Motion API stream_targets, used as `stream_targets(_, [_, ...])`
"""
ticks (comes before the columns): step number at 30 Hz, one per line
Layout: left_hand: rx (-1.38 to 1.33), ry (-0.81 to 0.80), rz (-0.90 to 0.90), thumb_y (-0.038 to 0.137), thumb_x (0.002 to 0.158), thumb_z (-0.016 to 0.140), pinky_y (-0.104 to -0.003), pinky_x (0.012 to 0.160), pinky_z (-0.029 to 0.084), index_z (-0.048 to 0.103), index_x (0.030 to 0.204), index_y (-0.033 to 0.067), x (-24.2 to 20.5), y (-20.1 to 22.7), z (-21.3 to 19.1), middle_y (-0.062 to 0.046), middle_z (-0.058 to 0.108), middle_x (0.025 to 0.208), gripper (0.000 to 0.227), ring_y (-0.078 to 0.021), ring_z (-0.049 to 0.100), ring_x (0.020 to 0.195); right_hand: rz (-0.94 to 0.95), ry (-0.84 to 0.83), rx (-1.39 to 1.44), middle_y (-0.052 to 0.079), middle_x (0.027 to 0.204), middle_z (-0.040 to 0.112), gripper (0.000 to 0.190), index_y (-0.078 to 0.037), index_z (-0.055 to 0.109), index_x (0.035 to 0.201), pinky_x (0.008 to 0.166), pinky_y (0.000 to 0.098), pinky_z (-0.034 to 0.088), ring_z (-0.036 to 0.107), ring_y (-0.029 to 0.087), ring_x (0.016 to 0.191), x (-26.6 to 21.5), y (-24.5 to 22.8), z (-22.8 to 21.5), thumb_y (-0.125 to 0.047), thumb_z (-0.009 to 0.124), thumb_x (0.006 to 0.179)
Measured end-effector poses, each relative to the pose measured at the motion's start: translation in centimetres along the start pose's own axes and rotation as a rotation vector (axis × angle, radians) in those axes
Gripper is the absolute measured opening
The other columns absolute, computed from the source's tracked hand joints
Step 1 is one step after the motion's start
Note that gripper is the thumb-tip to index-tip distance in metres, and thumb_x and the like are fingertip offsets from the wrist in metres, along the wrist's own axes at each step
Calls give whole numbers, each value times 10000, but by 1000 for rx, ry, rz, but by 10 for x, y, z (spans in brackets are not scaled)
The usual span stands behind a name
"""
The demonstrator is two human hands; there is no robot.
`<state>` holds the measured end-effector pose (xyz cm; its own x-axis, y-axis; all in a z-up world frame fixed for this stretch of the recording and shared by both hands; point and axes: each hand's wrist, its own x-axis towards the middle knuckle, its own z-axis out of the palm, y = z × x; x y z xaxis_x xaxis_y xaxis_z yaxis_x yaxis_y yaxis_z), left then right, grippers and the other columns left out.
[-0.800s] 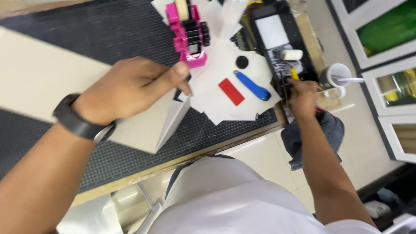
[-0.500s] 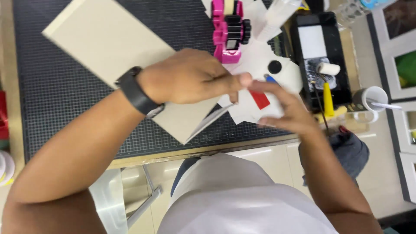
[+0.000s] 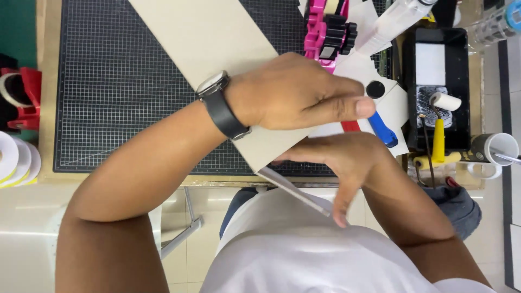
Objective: Assembling a cardboard box by folding edges and applying tape using a dispenser and scraper.
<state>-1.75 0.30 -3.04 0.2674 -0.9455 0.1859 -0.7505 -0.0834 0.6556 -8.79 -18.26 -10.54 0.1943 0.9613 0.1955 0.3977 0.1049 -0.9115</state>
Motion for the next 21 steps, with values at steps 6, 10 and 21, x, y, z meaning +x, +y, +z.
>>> stream_targets(6, [-46, 37, 29, 694, 916, 85, -347, 520, 434, 648, 911, 175, 10, -2, 1, -13, 507, 543, 766, -200, 522, 496, 130, 129, 20, 191, 1690, 251, 1099, 10, 253, 1599, 1327, 520, 183, 242, 350, 1600, -17, -2, 37, -485, 834, 808])
stream_targets(10, [-31, 23, 13, 695, 917, 101, -349, 529, 439, 640, 882, 177, 13, -3, 2, -7, 528, 556, 749, -203, 540, 505, 179, 174, -3, 214, 1690, 218, 1007, -35, 250, 1611, 1303, 560, 183, 195, 395, 1606, -9, -16, 48, -394, 819, 862])
stream_targets(21, [-33, 38, 26, 678, 940, 98, -357, 618, 494, 711, 951, 187, 12, -1, 0, 39, 773, 774, 785, -191, 709, 664, 195, 581, -46, 207, 1455, 534, 538, -94, 519, 1471, 1167, 433, 516, 598, 358, 1362, -10, -41, 84, -52, 703, 967])
